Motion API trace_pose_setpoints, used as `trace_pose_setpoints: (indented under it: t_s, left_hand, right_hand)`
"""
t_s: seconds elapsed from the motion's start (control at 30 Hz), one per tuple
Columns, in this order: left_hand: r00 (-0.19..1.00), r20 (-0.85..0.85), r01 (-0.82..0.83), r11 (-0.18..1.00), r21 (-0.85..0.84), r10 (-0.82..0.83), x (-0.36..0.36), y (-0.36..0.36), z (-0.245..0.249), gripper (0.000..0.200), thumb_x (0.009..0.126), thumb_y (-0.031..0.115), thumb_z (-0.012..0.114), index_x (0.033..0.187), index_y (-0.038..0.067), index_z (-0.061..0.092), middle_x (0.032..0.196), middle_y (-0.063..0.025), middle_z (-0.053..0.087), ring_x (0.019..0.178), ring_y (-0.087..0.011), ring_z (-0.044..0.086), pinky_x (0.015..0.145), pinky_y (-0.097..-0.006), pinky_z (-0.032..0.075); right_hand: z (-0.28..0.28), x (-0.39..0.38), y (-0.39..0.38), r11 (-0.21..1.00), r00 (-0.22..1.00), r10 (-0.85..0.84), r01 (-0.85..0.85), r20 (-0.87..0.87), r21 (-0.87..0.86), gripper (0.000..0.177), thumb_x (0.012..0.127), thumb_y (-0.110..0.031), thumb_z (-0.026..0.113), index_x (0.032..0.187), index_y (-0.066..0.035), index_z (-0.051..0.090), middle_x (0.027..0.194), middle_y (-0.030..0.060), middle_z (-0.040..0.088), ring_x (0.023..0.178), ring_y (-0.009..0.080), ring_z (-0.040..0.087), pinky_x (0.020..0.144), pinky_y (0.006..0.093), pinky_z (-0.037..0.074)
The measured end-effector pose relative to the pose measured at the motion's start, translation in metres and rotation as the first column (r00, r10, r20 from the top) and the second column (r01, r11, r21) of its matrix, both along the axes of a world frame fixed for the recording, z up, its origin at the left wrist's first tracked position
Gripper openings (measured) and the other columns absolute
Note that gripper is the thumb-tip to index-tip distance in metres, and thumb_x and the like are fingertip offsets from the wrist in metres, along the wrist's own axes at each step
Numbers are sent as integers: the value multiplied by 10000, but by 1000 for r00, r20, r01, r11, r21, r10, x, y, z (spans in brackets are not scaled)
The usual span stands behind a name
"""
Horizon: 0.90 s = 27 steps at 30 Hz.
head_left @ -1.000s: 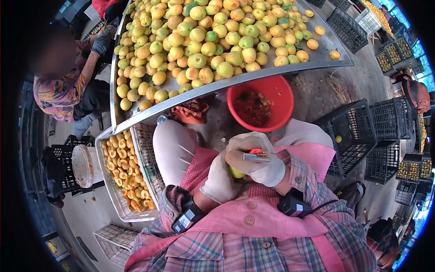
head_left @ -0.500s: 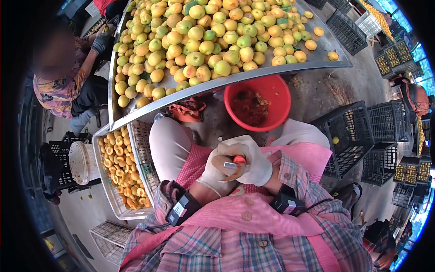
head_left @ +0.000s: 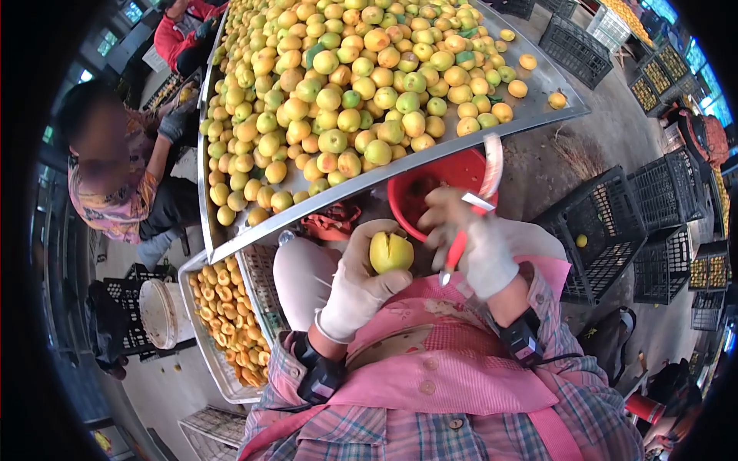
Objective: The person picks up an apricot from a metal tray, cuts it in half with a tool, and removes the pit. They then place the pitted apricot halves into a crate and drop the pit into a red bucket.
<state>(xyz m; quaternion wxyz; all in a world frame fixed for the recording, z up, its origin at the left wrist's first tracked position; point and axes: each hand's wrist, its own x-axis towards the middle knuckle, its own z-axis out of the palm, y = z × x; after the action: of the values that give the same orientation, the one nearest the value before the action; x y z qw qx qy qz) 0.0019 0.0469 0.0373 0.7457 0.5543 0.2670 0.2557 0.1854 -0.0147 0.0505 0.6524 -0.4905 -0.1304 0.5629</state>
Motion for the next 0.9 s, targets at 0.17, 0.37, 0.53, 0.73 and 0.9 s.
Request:
trace_pose_setpoints:
  t_s: [0.17, 0.37, 0.53, 0.73, 0.9]
  left_hand:
    - [992, -74, 3, 564, 826, 103, 5, 26, 9, 740, 640, 379, 846, 1206, 52, 500, 1144, -162, 578, 992, -332, 608, 829, -393, 505]
    - [981, -147, 77, 435, 897, 129, 14, 20, 30, 720, 564, 305, 859, 1166, 56, 550, 1193, -178, 560, 1048, -376, 592, 861, -437, 504]
    - [971, -202, 141, 379, 915, 127, 15, 21, 36, 736, 530, 308, 861, 1159, 65, 565, 1146, -162, 561, 1009, -358, 597, 839, -432, 508]
    - [960, -224, 158, 335, 929, 169, 19, 15, 27, 695, 551, 288, 860, 1155, 86, 582, 1001, -118, 581, 900, -317, 621, 723, -403, 535]
    - [951, -191, 92, 371, 924, 242, 22, 7, 12, 653, 580, 238, 883, 1120, 81, 552, 1073, -156, 585, 891, -363, 634, 720, -419, 541]
  right_hand:
    - [3, -24, -10, 949, 893, 307, -313, -328, 36, 409, 973, -414, 530, 1168, -56, 567, 943, 78, 651, 578, 114, 613, 427, 241, 501]
    - [-11, -33, -10, 930, 933, 356, -349, -55, 112, 401, 964, -350, 572, 1210, -36, 527, 970, 57, 612, 582, 87, 585, 407, 211, 450]
    - [-3, -34, -14, 945, 958, 283, -285, 39, 162, 365, 957, -266, 600, 1222, -28, 517, 948, 32, 600, 603, 35, 538, 416, 170, 407]
    - [-10, -35, -14, 968, 981, 177, -188, 77, 166, 299, 947, -275, 602, 1129, -40, 574, 840, 27, 605, 541, 34, 513, 386, 176, 365]
    - [-3, -35, -16, 988, 987, 148, -150, 56, 26, 297, 946, -314, 577, 1069, -44, 600, 730, 18, 589, 445, 62, 480, 376, 192, 364]
